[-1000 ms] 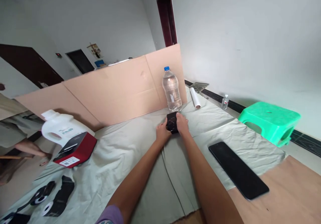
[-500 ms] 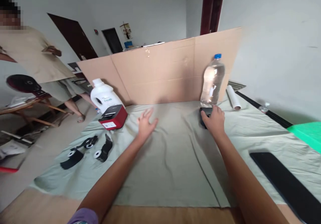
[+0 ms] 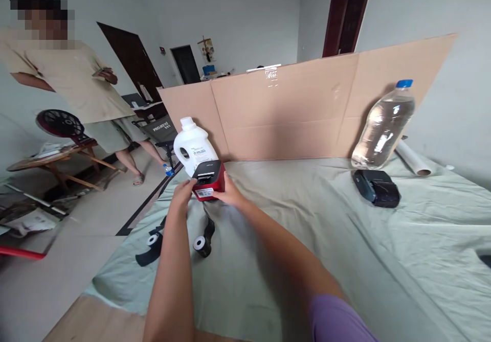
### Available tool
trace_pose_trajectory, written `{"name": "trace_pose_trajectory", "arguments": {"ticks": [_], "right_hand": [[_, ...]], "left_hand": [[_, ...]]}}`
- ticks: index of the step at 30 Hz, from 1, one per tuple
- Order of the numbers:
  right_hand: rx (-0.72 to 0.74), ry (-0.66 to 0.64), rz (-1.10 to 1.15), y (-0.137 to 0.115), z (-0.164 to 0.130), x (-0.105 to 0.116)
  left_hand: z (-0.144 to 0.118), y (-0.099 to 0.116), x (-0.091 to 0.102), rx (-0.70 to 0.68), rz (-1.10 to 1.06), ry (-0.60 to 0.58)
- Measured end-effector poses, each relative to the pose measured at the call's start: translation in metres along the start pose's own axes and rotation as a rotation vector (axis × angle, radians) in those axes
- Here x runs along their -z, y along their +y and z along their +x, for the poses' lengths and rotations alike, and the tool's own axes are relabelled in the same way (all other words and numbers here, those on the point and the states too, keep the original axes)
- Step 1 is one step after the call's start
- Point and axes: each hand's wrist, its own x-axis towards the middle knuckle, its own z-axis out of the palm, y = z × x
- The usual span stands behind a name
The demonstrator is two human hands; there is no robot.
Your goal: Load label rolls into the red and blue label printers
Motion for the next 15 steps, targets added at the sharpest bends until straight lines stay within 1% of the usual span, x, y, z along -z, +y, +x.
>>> {"name": "trace_pose_trajectory", "arguments": {"ticks": [2,5,7,9,11,12,13,15], "right_hand": [[0.015,-0.030,0.052,0.001,0.011,-0.014],[-0.001,-0.018,0.045,0.000,0.013,-0.021],[0.007,0.002,0.042,-0.002,0.010,-0.020],[0.039,0.014,0.050,-0.007,0.005,-0.013],[0.099,0.039,0.048,-0.019,-0.003,0.002],[0.141,0.065,0.036,-0.027,-0.009,0.013],[0.187,0.100,0.016,-0.037,-0.016,0.027],[0.276,0.188,-0.051,-0.059,-0.037,0.063]], "left_hand": [[0.003,-0.012,0.001,0.066,-0.008,0.014],[0.004,-0.017,0.003,0.111,-0.083,-0.001],[0.002,-0.010,0.004,0.115,-0.101,-0.038],[-0.004,0.006,0.000,0.088,-0.086,-0.090],[-0.016,0.028,-0.009,0.019,-0.079,-0.157],[-0.026,0.041,-0.016,-0.033,-0.079,-0.202],[-0.039,0.054,-0.025,-0.091,-0.079,-0.254],[-0.073,0.077,-0.045,-0.211,-0.078,-0.364]]}}
